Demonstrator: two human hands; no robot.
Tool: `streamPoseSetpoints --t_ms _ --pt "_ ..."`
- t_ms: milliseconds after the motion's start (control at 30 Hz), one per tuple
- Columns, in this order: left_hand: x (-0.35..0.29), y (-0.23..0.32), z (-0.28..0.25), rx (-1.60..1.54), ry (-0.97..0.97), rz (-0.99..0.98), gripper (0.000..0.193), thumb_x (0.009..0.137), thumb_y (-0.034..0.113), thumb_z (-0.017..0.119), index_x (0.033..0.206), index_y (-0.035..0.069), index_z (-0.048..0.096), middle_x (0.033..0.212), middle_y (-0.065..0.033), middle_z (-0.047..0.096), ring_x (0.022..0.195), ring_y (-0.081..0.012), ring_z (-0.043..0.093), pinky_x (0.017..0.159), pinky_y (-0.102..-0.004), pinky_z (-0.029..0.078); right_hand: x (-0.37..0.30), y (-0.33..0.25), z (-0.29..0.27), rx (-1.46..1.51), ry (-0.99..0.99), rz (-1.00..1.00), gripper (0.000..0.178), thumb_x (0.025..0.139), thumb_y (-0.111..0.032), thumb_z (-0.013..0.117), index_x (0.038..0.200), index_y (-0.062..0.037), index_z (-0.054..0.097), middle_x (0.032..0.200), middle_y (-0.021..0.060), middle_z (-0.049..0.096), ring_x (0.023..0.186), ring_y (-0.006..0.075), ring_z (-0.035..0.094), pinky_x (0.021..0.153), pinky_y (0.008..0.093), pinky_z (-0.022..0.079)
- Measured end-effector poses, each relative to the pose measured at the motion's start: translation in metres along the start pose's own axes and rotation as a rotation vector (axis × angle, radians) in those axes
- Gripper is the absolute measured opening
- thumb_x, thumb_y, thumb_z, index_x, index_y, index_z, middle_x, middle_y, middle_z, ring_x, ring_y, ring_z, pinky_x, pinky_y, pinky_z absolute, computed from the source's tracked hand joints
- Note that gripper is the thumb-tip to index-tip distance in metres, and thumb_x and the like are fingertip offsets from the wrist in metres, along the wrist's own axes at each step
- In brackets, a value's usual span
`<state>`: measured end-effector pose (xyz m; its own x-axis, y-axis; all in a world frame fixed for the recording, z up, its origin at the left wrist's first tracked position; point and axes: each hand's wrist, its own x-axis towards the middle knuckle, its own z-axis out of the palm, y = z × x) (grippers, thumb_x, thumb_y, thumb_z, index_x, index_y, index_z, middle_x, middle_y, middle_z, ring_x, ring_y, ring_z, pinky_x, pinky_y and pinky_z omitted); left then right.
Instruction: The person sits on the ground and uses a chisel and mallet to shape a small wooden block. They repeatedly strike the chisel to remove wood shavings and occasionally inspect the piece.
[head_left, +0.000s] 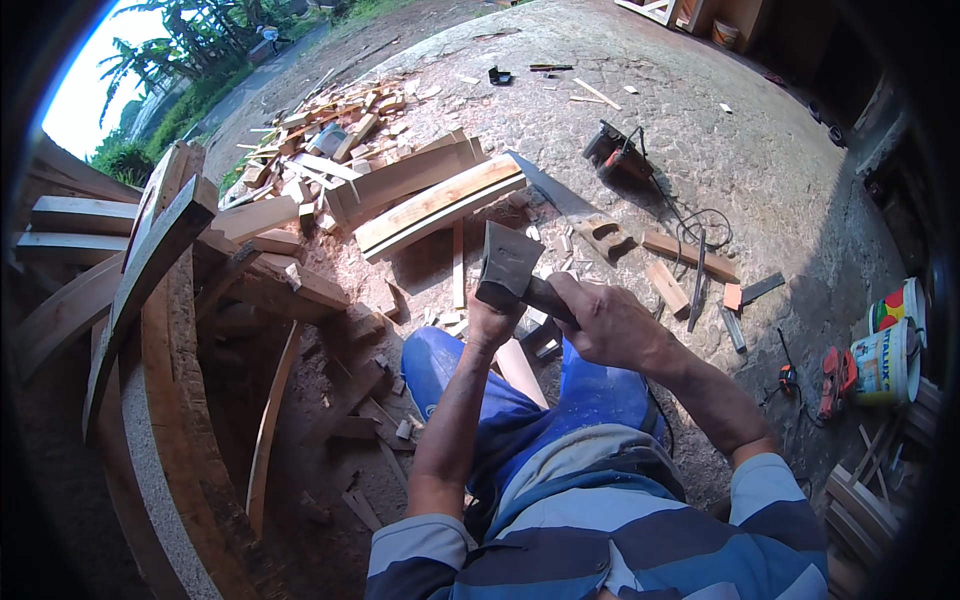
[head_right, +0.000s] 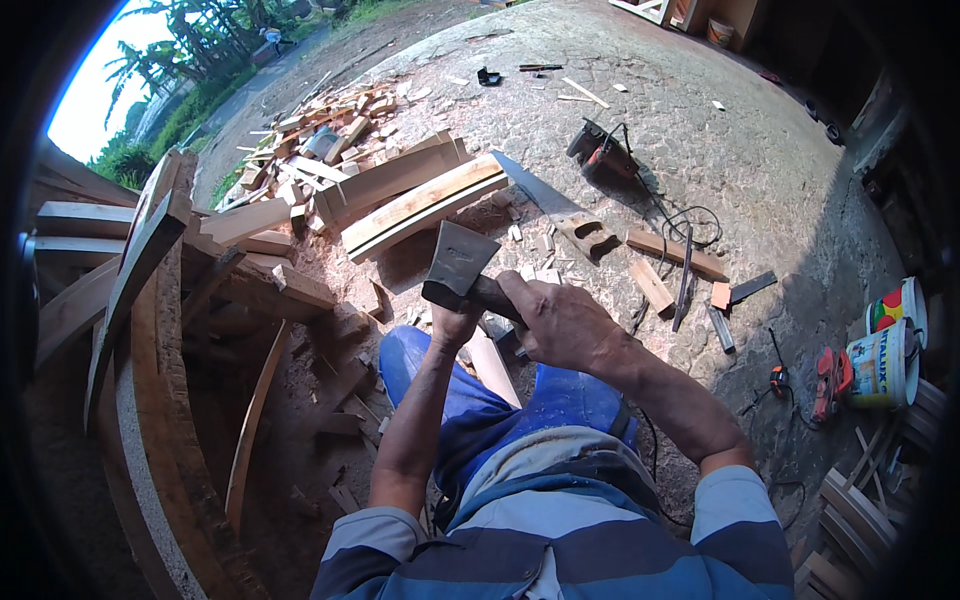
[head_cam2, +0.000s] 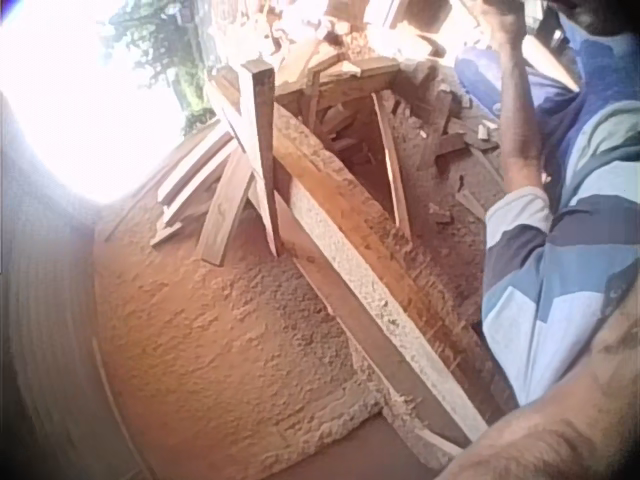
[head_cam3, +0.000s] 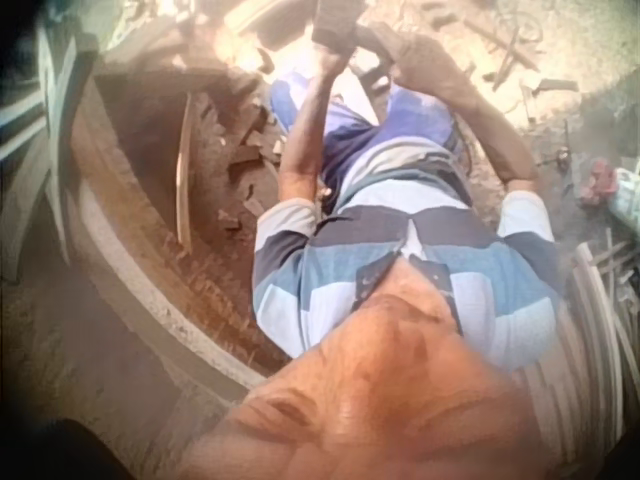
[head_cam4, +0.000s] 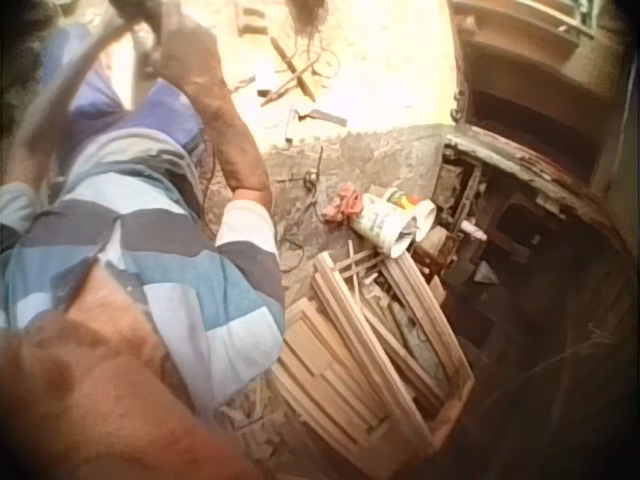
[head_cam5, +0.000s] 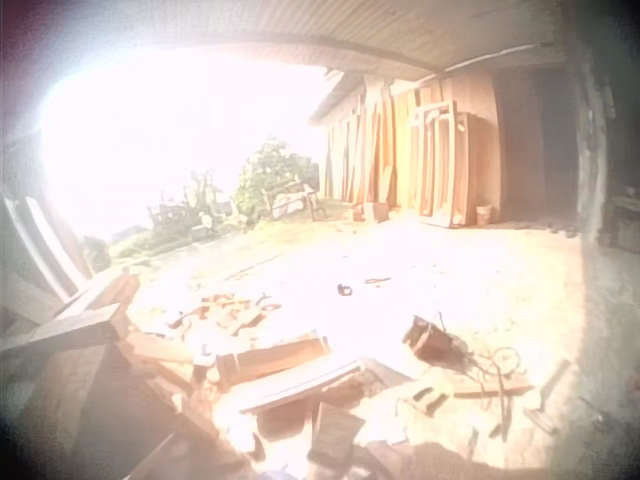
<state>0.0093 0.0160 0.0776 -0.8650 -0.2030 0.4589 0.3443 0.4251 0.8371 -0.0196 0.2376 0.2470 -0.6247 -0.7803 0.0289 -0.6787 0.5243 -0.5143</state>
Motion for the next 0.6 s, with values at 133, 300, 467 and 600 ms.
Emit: streamPoseSetpoints --t_ms 133,300,467,600 --pt "0.004 0.007 0.000 0.001 -0.001 -0.092 0.015 0.083 0.002 0.073 0.097 0.007 0.071 0.094 -0.0028 0.069 0.090 -0.0171 0.067 0.082 -0.0346 0.055 0.002 -0.029 -0.038 0.330 0.462 -0.262 0.055 0.084 0.000 0.072 0.132 -0.0056 0.046 0.094 0.0237 0.068 0.087 0.0471 0.070 0.065 0.0507 0.056" --pt "0.002 -0.013 -0.005 0.425 -0.139 0.126 0.021 0.086 0.009 0.075 0.107 0.005 0.070 0.100 -0.0052 0.072 0.095 -0.0217 0.069 0.087 -0.0388 0.056 0.009 0.018 0.018 -0.202 -0.122 -0.039 0.048 0.083 -0.014 0.074 0.120 -0.0014 0.047 0.087 0.0237 0.069 0.081 0.0424 0.073 0.070 0.0508 0.061" --pt "-0.003 -0.005 0.000 -0.037 -0.138 -0.154 0.032 0.087 0.010 0.079 0.118 0.011 0.073 0.115 -0.0070 0.074 0.107 -0.0215 0.070 0.093 -0.0360 0.055 0.002 0.014 0.005 0.021 0.059 -0.060 0.049 0.082 -0.011 0.074 0.122 -0.0029 0.047 0.089 0.0205 0.070 0.079 0.0435 0.073 0.068 0.0516 0.061" --pt "0.001 -0.003 0.005 0.126 -0.142 -0.155 0.025 0.090 0.018 0.076 0.113 0.009 0.072 0.106 -0.0086 0.073 0.101 -0.0239 0.070 0.087 -0.0399 0.057 0.007 -0.011 -0.018 0.210 0.391 -0.223 0.045 0.087 -0.011 0.068 0.126 -0.0040 0.047 0.088 0.0232 0.068 0.077 0.0453 0.070 0.064 0.0533 0.058"
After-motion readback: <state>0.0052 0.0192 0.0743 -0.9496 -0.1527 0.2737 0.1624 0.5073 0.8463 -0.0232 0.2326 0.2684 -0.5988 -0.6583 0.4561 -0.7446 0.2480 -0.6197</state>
